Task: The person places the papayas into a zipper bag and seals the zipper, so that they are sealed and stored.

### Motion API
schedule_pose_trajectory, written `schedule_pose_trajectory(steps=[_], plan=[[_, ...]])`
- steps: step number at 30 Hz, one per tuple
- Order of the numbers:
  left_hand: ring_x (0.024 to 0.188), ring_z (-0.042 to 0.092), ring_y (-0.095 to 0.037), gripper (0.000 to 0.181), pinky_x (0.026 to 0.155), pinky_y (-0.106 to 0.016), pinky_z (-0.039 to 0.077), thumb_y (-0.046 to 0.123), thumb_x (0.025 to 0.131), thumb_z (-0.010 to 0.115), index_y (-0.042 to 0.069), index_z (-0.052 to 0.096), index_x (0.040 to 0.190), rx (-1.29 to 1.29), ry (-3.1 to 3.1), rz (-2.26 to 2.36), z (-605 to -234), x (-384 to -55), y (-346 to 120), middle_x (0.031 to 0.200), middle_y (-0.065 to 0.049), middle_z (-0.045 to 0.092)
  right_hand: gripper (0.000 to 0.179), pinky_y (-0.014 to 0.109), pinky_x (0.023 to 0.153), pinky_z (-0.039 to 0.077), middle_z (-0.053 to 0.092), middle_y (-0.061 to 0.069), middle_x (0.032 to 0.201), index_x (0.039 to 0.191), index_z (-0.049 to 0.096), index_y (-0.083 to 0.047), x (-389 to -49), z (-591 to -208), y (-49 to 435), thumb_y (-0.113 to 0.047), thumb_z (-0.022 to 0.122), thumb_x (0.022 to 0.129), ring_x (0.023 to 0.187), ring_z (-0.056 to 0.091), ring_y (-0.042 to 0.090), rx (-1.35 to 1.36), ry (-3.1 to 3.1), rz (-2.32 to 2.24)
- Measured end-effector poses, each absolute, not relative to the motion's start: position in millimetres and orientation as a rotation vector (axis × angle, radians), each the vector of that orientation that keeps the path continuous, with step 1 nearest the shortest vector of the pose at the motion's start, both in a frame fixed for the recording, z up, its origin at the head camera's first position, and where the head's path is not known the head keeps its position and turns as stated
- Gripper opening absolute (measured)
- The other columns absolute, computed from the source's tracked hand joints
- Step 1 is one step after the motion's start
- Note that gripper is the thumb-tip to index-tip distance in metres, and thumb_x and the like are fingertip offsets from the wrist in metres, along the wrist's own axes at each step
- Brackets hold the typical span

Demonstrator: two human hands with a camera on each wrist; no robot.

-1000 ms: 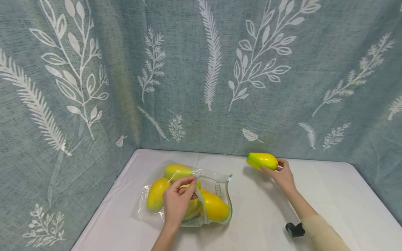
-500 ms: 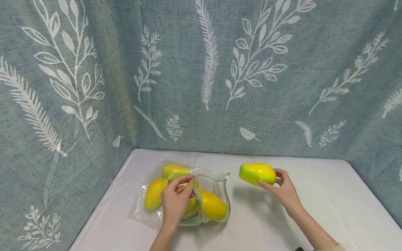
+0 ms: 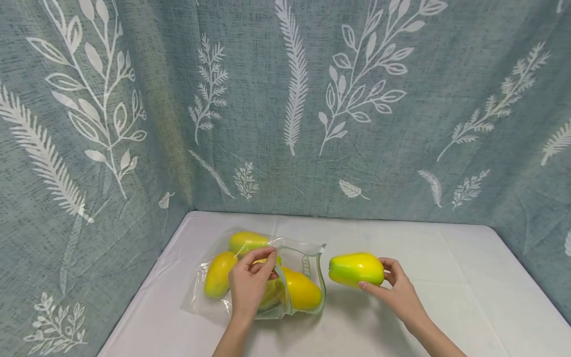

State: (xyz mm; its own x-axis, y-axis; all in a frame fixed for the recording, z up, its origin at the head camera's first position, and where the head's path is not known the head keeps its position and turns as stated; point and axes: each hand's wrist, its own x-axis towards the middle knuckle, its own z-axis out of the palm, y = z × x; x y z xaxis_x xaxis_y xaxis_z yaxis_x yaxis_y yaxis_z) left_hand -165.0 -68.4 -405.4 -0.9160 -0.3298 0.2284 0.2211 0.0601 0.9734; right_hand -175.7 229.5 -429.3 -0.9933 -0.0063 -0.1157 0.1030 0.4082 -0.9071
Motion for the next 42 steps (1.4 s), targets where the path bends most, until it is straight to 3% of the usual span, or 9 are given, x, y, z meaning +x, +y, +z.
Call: schedule_pose_trajectory(steps=[8, 14, 26, 32, 42], plan=[[0.054, 0.066, -0.016, 0.013, 0.059, -0.028, 0.058, 0.005, 0.087, 0.073, 0.001, 0.073, 0.099, 0.100, -1.935, -1.933, -405, -165, -68, 0.095, -0.022, 0.070, 0.070, 0.038, 0.085, 0.051, 0.052, 0.009, 0.133, 0.130, 0.044, -0.013, -158, -437, 218, -0.033, 0.083, 0.077, 0.120, 0.053, 0.027, 0.061, 2.528, -1.659], [0.055, 0.066, -0.018, 0.013, 0.061, -0.029, 0.059, 0.006, 0.087, 0.072, 0.002, 0.074, 0.100, 0.120, -1.911, -1.980, -403, -165, -66, 0.093, -0.018, 0.070, 0.068, 0.028, 0.079, 0.056, 0.052, 0.009, 0.129, 0.128, 0.046, -0.012, -154, -441, 203, -0.026, 0.086, 0.075, 0.113, 0.056, 0.023, -0.001, 2.473, -1.783], [0.057, 0.065, -0.018, 0.015, 0.062, -0.031, 0.059, 0.011, 0.089, 0.072, 0.003, 0.074, 0.102, 0.084, -1.878, -2.014, -395, -163, -60, 0.096, -0.015, 0.069, 0.071, 0.033, 0.084, 0.055, 0.056, 0.003, 0.124, 0.123, 0.049, -0.013, -159, -433, 168, -0.034, 0.089, 0.069, 0.114, 0.051, 0.023, -0.075, 2.568, -1.810], [0.057, 0.066, -0.019, 0.016, 0.063, -0.030, 0.059, 0.013, 0.089, 0.072, 0.003, 0.073, 0.102, 0.034, -1.878, -1.988, -390, -162, -57, 0.093, -0.014, 0.069, 0.070, 0.036, 0.085, 0.053, 0.057, -0.001, 0.117, 0.120, 0.051, -0.015, -160, -429, 154, -0.037, 0.090, 0.067, 0.105, 0.051, 0.018, -0.116, 2.629, -1.829], [0.056, 0.066, -0.019, 0.015, 0.063, -0.031, 0.059, 0.013, 0.088, 0.073, 0.003, 0.074, 0.099, 0.004, -1.844, -1.987, -382, -164, -53, 0.091, -0.013, 0.071, 0.074, 0.028, 0.067, 0.056, 0.055, 0.007, 0.107, 0.123, 0.049, -0.017, -157, -417, 134, -0.031, 0.092, 0.065, 0.083, 0.056, 0.021, -0.144, 2.564, -1.984]])
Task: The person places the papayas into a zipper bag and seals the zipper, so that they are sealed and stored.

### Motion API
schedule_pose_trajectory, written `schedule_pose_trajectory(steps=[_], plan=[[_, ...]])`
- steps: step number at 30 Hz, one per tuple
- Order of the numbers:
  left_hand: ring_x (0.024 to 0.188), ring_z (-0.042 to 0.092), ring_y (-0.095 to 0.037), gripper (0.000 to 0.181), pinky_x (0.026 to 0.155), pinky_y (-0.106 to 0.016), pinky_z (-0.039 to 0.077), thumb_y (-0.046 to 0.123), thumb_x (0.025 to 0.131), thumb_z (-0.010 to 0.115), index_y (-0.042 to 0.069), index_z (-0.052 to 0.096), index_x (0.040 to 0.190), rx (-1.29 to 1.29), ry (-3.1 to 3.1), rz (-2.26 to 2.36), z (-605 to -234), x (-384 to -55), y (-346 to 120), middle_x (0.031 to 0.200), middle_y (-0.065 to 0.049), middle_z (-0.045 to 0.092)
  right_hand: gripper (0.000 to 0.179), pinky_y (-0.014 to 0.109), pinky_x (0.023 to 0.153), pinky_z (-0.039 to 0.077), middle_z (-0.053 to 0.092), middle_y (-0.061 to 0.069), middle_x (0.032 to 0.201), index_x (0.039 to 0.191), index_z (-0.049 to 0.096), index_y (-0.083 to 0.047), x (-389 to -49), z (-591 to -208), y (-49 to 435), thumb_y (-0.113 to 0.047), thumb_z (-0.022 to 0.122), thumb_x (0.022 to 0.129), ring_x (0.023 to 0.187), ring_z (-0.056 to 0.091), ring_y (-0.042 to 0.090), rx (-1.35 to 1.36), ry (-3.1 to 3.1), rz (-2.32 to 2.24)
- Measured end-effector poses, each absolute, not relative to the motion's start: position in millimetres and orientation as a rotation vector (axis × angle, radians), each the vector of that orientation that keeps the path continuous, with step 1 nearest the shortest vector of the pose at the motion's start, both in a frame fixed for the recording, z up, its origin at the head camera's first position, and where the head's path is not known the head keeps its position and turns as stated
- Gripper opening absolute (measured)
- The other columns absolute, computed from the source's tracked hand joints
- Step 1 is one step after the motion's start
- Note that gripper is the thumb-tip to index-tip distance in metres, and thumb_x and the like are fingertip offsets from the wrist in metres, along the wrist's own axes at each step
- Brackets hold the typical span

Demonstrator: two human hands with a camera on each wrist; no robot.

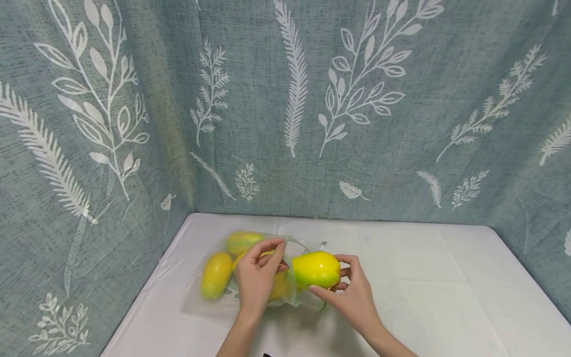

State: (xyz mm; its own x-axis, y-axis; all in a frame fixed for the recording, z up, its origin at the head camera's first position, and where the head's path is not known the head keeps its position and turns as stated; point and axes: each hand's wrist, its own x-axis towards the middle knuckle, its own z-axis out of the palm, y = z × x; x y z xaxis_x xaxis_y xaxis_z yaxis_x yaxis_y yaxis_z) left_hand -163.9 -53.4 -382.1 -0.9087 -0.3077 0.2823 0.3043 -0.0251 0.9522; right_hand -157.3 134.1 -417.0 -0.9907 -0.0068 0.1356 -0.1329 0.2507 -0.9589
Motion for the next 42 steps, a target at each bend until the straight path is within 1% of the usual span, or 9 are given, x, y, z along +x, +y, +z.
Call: schedule_pose_trajectory(steps=[7, 10, 14, 18, 22, 26, 32, 35, 42], plan=[[0.055, 0.066, -0.019, 0.014, 0.062, -0.033, 0.059, 0.009, 0.087, 0.073, 0.002, 0.074, 0.099, 0.002, -1.814, -1.980, -374, -165, -55, 0.092, -0.013, 0.071, 0.060, 0.029, 0.071, 0.059, 0.049, 0.003, 0.126, 0.128, 0.055, -0.022, -157, -406, 125, -0.015, 0.084, 0.077, 0.091, 0.062, 0.024, 0.390, -2.247, 1.934], [0.055, 0.066, -0.019, 0.014, 0.062, -0.033, 0.059, 0.008, 0.088, 0.073, 0.001, 0.073, 0.100, -0.008, -1.806, -1.975, -370, -164, -56, 0.093, -0.013, 0.071, 0.049, 0.030, 0.072, 0.059, 0.054, 0.004, 0.124, 0.129, 0.060, -0.019, -159, -403, 124, -0.008, 0.076, 0.084, 0.097, 0.064, 0.026, 0.561, -2.204, 1.932], [0.056, 0.066, -0.019, 0.015, 0.064, -0.033, 0.059, 0.010, 0.088, 0.073, 0.002, 0.073, 0.101, -0.002, -1.803, -1.991, -367, -162, -57, 0.093, -0.014, 0.071, 0.035, 0.030, 0.080, 0.057, 0.062, 0.000, 0.124, 0.128, 0.063, -0.017, -163, -396, 125, -0.011, 0.066, 0.094, 0.111, 0.062, 0.021, 0.757, -2.263, 1.831], [0.056, 0.066, -0.019, 0.015, 0.063, -0.034, 0.059, 0.008, 0.087, 0.073, 0.001, 0.073, 0.101, -0.015, -1.782, -2.006, -366, -161, -57, 0.094, -0.015, 0.071, 0.034, 0.032, 0.088, 0.054, 0.061, -0.005, 0.132, 0.132, 0.062, -0.018, -165, -390, 129, -0.011, 0.058, 0.099, 0.121, 0.057, 0.016, 0.928, -2.374, 1.662], [0.057, 0.066, -0.018, 0.014, 0.061, -0.034, 0.059, 0.006, 0.088, 0.072, 0.000, 0.073, 0.101, -0.032, -1.782, -1.993, -365, -161, -57, 0.096, -0.015, 0.070, 0.038, 0.032, 0.083, 0.055, 0.059, -0.005, 0.134, 0.136, 0.059, -0.019, -165, -388, 133, -0.009, 0.055, 0.099, 0.113, 0.059, 0.013, 1.017, -2.427, 1.524], [0.058, 0.066, -0.018, 0.014, 0.061, -0.034, 0.059, 0.007, 0.088, 0.072, 0.000, 0.073, 0.100, -0.035, -1.797, -1.992, -366, -159, -57, 0.095, -0.017, 0.069, 0.028, 0.030, 0.077, 0.055, 0.067, -0.007, 0.118, 0.123, 0.067, -0.019, -166, -389, 138, -0.011, 0.059, 0.098, 0.100, 0.062, 0.011, 0.856, -2.395, 1.525], [0.055, 0.065, -0.019, 0.013, 0.061, -0.034, 0.059, 0.007, 0.088, 0.072, 0.000, 0.073, 0.099, -0.035, -1.796, -2.007, -369, -158, -58, 0.092, -0.018, 0.068, 0.012, 0.027, 0.072, 0.053, 0.070, -0.007, 0.100, 0.104, 0.072, -0.022, -182, -400, 148, -0.023, 0.063, 0.097, 0.094, 0.063, 0.011, 0.360, -2.446, 1.674], [0.055, 0.065, -0.020, 0.013, 0.061, -0.034, 0.059, 0.008, 0.088, 0.072, 0.001, 0.073, 0.099, -0.033, -1.809, -2.019, -370, -157, -58, 0.091, -0.017, 0.068, 0.017, 0.027, 0.074, 0.054, 0.070, -0.005, 0.101, 0.105, 0.072, -0.019, -190, -408, 151, -0.029, 0.061, 0.097, 0.096, 0.063, 0.013, 0.234, -2.504, 1.725], [0.053, 0.066, -0.021, 0.013, 0.060, -0.035, 0.059, 0.008, 0.087, 0.073, 0.001, 0.073, 0.097, -0.058, -1.853, -2.037, -375, -152, -53, 0.085, -0.014, 0.071, 0.036, 0.044, 0.079, 0.055, 0.072, -0.001, 0.095, 0.105, 0.072, -0.013, -204, -421, 149, -0.046, 0.060, 0.094, 0.086, 0.067, 0.017, 0.152, -2.530, 1.854]])
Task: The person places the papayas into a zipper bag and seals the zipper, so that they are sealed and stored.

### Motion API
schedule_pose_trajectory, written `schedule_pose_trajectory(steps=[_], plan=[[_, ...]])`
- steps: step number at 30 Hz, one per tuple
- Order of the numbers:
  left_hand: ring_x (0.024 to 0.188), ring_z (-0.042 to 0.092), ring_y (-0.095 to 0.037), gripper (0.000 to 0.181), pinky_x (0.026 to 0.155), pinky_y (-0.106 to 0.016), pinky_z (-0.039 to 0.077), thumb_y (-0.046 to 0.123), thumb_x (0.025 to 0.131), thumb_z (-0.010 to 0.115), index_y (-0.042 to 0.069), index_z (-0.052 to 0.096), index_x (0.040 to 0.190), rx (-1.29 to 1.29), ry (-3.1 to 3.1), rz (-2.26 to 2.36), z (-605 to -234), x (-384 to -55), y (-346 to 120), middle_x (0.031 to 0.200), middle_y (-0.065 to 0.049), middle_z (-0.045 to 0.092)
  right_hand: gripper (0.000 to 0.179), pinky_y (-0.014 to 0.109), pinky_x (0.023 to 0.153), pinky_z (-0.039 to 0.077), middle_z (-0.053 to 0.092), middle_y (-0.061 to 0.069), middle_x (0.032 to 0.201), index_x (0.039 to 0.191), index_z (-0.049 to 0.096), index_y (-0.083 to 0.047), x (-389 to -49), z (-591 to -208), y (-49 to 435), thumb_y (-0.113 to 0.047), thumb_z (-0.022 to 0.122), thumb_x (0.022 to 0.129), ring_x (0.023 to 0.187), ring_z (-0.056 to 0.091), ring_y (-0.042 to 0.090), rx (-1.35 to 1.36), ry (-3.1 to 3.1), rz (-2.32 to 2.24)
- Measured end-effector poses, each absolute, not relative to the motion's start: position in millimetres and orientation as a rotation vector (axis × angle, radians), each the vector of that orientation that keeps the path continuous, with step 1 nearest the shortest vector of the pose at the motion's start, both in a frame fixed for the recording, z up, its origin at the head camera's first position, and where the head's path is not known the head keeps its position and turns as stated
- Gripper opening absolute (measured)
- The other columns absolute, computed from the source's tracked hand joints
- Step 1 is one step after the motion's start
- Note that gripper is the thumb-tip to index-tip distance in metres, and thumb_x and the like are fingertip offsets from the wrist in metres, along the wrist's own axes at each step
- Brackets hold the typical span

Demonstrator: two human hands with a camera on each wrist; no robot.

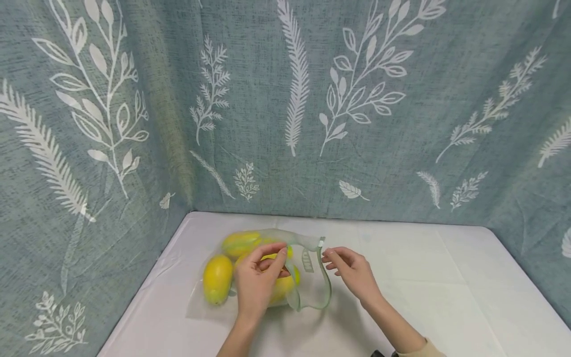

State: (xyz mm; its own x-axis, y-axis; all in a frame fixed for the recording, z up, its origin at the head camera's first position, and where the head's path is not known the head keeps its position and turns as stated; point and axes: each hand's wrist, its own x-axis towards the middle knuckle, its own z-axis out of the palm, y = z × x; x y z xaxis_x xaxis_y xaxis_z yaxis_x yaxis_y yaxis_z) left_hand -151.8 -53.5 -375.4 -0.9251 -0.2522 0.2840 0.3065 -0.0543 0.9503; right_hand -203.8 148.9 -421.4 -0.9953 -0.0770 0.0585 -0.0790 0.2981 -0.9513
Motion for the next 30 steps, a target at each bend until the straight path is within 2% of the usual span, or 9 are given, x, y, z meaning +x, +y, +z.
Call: schedule_pose_trajectory(steps=[7, 16, 23, 30], plan=[[0.052, 0.065, -0.021, 0.012, 0.058, -0.035, 0.059, 0.009, 0.087, 0.073, 0.002, 0.073, 0.097, -0.115, -1.892, -2.027, -386, -146, -48, 0.083, -0.014, 0.072, 0.036, 0.043, 0.077, 0.056, 0.072, 0.000, 0.086, 0.096, 0.073, -0.011, -212, -425, 145, -0.046, 0.062, 0.093, 0.079, 0.067, 0.016, 0.144, -2.528, 1.864], [0.048, 0.064, -0.016, 0.010, 0.051, -0.032, 0.057, 0.009, 0.086, 0.074, 0.009, 0.075, 0.096, -0.187, -2.026, -1.920, -401, -135, -38, 0.074, -0.004, 0.072, 0.028, 0.041, 0.075, 0.056, 0.074, 0.003, 0.082, 0.094, 0.072, -0.008, -216, -429, 147, -0.035, 0.066, 0.093, 0.074, 0.067, 0.017, 0.053, -2.478, 1.909], [0.051, 0.064, -0.007, 0.018, 0.050, -0.026, 0.056, 0.004, 0.083, 0.076, 0.017, 0.074, 0.095, -0.271, -2.103, -1.840, -412, -127, -28, 0.087, 0.000, 0.069, 0.027, 0.040, 0.076, 0.057, 0.073, 0.004, 0.083, 0.097, 0.072, -0.005, -219, -437, 152, -0.031, 0.066, 0.094, 0.075, 0.068, 0.017, -0.007, -2.458, 1.937], [0.054, 0.064, -0.004, 0.015, 0.052, -0.022, 0.055, 0.011, 0.085, 0.076, 0.016, 0.073, 0.099, -0.287, -2.181, -1.789, -418, -121, -21, 0.090, -0.001, 0.069, 0.029, 0.038, 0.075, 0.057, 0.073, 0.005, 0.085, 0.100, 0.072, -0.004, -220, -441, 157, -0.032, 0.066, 0.093, 0.077, 0.068, 0.018, -0.032, -2.448, 1.969]])
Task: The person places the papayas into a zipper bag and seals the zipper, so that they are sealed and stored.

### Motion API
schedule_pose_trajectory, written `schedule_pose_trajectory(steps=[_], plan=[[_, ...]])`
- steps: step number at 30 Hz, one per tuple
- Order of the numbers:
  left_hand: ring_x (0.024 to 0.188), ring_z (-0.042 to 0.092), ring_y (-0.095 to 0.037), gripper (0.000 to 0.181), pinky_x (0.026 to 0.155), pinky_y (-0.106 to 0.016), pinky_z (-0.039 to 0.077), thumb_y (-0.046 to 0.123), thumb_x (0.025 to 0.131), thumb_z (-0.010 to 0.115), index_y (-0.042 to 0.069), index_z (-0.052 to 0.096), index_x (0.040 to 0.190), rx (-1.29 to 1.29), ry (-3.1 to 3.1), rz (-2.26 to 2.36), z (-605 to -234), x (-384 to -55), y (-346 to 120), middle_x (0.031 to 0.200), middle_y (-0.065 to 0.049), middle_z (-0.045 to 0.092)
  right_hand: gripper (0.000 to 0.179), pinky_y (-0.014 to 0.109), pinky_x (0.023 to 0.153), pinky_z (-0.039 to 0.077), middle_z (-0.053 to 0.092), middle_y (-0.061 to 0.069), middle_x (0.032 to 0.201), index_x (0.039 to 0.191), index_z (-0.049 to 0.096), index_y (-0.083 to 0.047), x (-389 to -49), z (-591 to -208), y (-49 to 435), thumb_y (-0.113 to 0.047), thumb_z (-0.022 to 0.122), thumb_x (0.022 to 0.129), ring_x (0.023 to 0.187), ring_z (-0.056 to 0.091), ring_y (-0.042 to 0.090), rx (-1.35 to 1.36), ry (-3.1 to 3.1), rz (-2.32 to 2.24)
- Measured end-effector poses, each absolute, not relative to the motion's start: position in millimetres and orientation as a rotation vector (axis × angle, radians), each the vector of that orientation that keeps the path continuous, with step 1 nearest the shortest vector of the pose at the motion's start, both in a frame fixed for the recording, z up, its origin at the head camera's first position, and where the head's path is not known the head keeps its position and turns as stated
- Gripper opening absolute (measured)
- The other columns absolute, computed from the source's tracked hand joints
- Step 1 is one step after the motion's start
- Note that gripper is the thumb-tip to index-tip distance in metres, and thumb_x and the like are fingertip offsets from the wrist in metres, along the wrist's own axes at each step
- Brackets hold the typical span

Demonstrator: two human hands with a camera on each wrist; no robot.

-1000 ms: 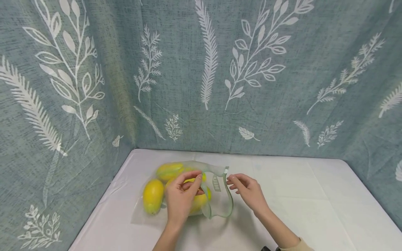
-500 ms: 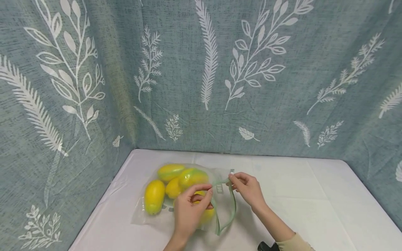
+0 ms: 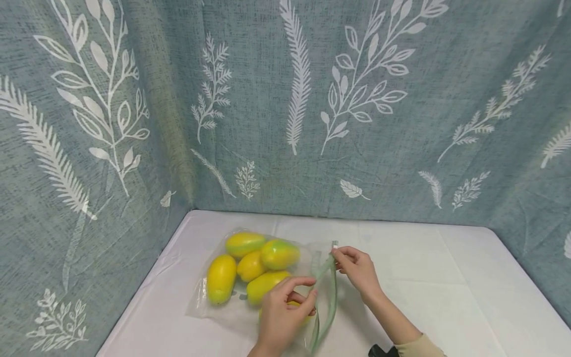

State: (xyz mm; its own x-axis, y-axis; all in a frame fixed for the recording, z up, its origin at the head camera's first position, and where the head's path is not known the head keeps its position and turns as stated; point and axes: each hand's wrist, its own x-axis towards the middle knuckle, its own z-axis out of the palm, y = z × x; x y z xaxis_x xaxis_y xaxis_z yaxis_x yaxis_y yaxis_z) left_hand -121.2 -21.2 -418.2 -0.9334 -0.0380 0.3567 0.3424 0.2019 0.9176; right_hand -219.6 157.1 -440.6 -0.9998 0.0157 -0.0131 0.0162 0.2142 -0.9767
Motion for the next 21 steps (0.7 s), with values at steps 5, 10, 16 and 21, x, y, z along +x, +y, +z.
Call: schedule_pose_trajectory(steps=[5, 10, 16, 21], plan=[[0.057, 0.065, -0.004, 0.016, 0.052, -0.020, 0.055, 0.009, 0.085, 0.075, 0.015, 0.073, 0.100, -0.331, -2.184, -1.781, -424, -120, -18, 0.093, -0.004, 0.069, 0.030, 0.038, 0.076, 0.057, 0.073, 0.005, 0.086, 0.100, 0.072, -0.004, -220, -443, 160, -0.032, 0.067, 0.093, 0.077, 0.068, 0.018, 0.030, 2.424, -1.989], [0.062, 0.064, -0.002, 0.018, 0.053, -0.019, 0.055, 0.005, 0.085, 0.074, 0.010, 0.072, 0.102, -0.400, -2.224, -1.709, -432, -121, -14, 0.098, -0.005, 0.068, 0.033, 0.032, 0.073, 0.057, 0.074, 0.006, 0.087, 0.102, 0.071, -0.002, -222, -447, 161, -0.033, 0.067, 0.093, 0.076, 0.068, 0.017, 0.029, 2.414, -2.007], [0.066, 0.064, -0.001, 0.020, 0.056, -0.017, 0.054, 0.003, 0.084, 0.074, 0.008, 0.071, 0.103, -0.441, -2.293, -1.661, -438, -120, -11, 0.098, -0.003, 0.067, 0.032, 0.032, 0.073, 0.057, 0.074, 0.007, 0.089, 0.102, 0.070, -0.002, -226, -453, 162, -0.033, 0.065, 0.095, 0.076, 0.068, 0.017, 0.054, 2.395, -2.021], [0.068, 0.065, -0.001, 0.023, 0.058, -0.015, 0.054, 0.002, 0.084, 0.073, 0.004, 0.069, 0.106, -0.493, -2.348, -1.675, -444, -119, -9, 0.100, -0.007, 0.066, 0.032, 0.028, 0.071, 0.056, 0.074, 0.007, 0.090, 0.103, 0.070, -0.001, -229, -457, 162, -0.031, 0.063, 0.096, 0.077, 0.068, 0.017, 0.074, 2.386, -2.030]])
